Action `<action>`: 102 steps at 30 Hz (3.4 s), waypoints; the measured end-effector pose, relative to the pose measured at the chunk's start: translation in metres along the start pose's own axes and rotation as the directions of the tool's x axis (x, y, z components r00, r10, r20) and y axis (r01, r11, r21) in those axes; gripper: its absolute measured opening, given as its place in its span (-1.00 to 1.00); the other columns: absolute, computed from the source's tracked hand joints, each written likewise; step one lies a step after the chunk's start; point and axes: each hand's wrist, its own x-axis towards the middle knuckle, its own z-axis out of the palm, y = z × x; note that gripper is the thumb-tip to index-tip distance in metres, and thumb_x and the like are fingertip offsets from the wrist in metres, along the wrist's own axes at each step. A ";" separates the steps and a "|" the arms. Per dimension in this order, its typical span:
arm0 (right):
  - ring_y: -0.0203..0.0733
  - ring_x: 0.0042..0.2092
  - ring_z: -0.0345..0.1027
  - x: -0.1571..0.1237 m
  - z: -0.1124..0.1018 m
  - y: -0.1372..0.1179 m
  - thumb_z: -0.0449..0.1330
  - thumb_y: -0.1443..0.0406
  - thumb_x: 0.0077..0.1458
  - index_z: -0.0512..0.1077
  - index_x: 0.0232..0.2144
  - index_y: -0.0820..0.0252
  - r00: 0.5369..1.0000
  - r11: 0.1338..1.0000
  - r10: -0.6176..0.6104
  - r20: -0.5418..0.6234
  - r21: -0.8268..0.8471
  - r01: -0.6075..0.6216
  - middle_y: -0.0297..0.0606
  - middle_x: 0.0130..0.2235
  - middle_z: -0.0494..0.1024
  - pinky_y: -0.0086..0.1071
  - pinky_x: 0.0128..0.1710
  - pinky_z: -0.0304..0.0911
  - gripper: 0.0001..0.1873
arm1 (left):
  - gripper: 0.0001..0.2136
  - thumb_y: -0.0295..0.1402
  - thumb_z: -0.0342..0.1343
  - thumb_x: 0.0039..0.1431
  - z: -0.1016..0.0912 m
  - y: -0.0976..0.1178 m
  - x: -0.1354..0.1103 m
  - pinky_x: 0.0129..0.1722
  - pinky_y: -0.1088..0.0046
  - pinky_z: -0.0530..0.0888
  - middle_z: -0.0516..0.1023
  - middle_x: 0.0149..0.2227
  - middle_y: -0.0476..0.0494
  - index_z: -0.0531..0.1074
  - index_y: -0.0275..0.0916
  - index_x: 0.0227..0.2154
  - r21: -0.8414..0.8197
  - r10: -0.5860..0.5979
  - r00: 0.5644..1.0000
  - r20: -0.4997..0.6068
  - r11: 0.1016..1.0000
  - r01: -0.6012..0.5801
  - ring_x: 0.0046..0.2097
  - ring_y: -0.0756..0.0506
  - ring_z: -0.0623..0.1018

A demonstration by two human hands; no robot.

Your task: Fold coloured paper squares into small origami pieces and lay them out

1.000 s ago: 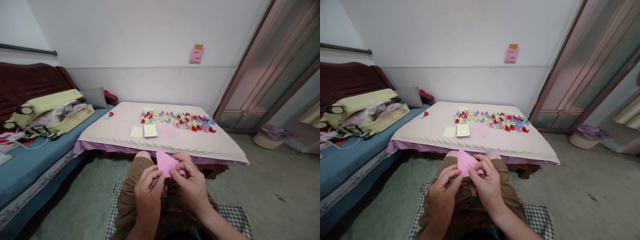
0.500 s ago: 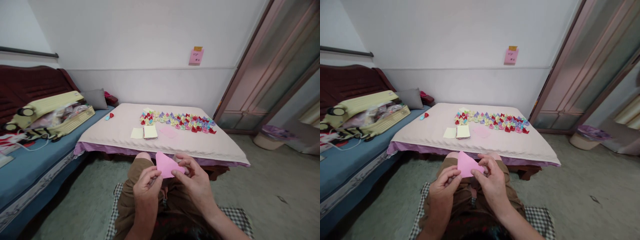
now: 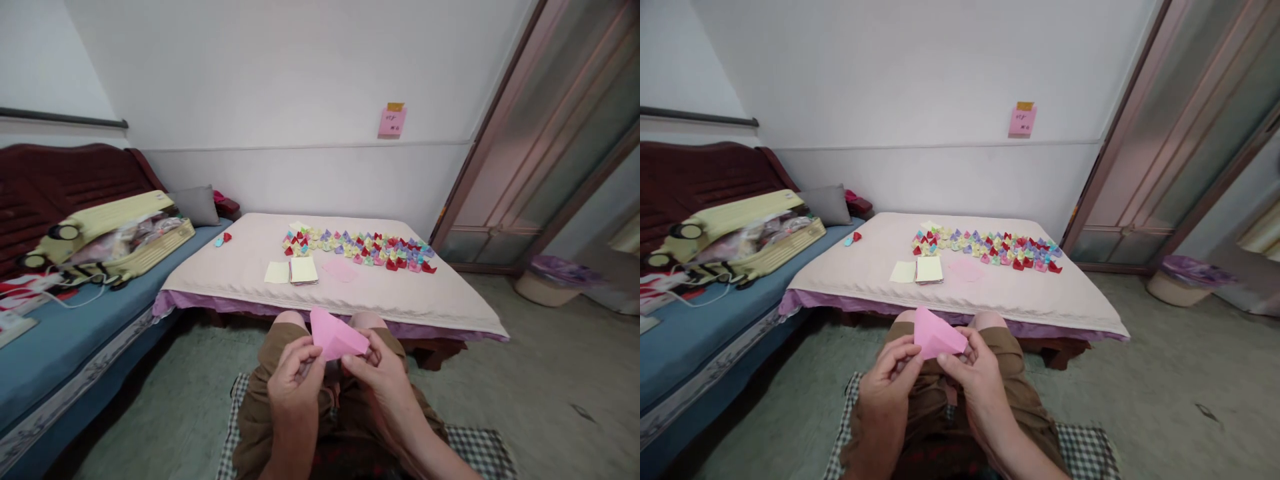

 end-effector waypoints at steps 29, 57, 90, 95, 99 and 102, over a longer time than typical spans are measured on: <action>-0.26 -0.38 0.35 -0.001 -0.004 -0.003 0.29 0.33 0.00 0.37 -0.21 0.11 0.950 0.920 -0.312 0.022 -0.245 0.308 -0.33 -0.37 0.50 -0.41 -0.38 0.27 -0.73 | -0.45 -0.47 0.35 -0.24 0.004 0.001 0.003 -0.14 0.23 0.51 0.64 -0.19 -0.37 0.43 -0.36 -0.06 -0.490 -0.392 0.891 0.230 0.744 0.454 -0.17 -0.27 0.61; -0.40 -0.53 0.12 0.000 -0.004 -0.007 0.38 0.32 -0.11 0.46 -0.35 0.13 0.988 0.985 -0.151 0.026 -0.087 0.152 -0.47 -0.54 0.35 -0.55 -0.56 0.09 -0.78 | -0.64 -0.47 0.32 -0.20 0.005 0.018 -0.005 -0.22 0.39 0.52 0.66 -0.23 -0.25 0.49 -0.34 -0.23 -0.431 -0.338 0.918 0.208 0.810 0.396 -0.22 -0.17 0.62; -0.32 -0.51 0.21 0.009 -0.015 -0.015 0.34 0.37 -0.12 0.57 -0.49 0.14 0.986 0.966 -0.142 0.093 -0.206 0.158 -0.39 -0.52 0.43 -0.45 -0.51 0.11 -0.95 | -0.89 -0.40 0.22 -0.07 -0.016 0.014 0.019 -0.56 0.60 0.23 0.37 -0.64 0.07 0.54 -0.33 -0.44 -0.056 -0.185 0.948 0.259 0.977 0.206 -0.57 0.07 0.30; -0.32 -0.51 0.20 0.011 -0.017 -0.012 0.31 0.40 -0.13 0.57 -0.50 0.13 0.987 0.972 -0.120 0.108 -0.188 0.139 -0.40 -0.53 0.41 -0.45 -0.51 0.10 -0.92 | -0.76 -0.42 0.23 -0.12 -0.011 0.010 0.017 -0.58 0.61 0.25 0.42 -0.63 0.08 0.50 -0.30 -0.30 -0.159 -0.195 0.963 0.187 0.961 0.226 -0.60 0.08 0.29; -0.32 -0.53 0.18 0.012 -0.016 -0.015 0.32 0.39 -0.16 0.57 -0.52 0.14 0.988 0.971 -0.118 0.099 -0.196 0.136 -0.40 -0.55 0.39 -0.44 -0.53 0.08 -0.94 | -0.61 -0.48 0.19 -0.08 -0.016 0.013 0.017 -0.54 0.61 0.26 0.45 -0.58 0.08 0.49 -0.22 -0.09 -0.048 -0.078 0.970 0.229 0.995 0.092 -0.56 0.06 0.32; -0.31 -0.52 0.19 0.011 -0.016 -0.018 0.32 0.39 -0.17 0.57 -0.53 0.14 0.988 0.970 -0.116 0.105 -0.204 0.135 -0.38 -0.53 0.42 -0.44 -0.53 0.09 -0.94 | -0.68 -0.47 0.16 -0.02 -0.023 0.020 0.018 -0.49 0.58 0.31 0.54 -0.49 0.01 0.56 -0.18 -0.15 0.126 -0.011 0.951 0.310 0.992 -0.030 -0.52 0.02 0.39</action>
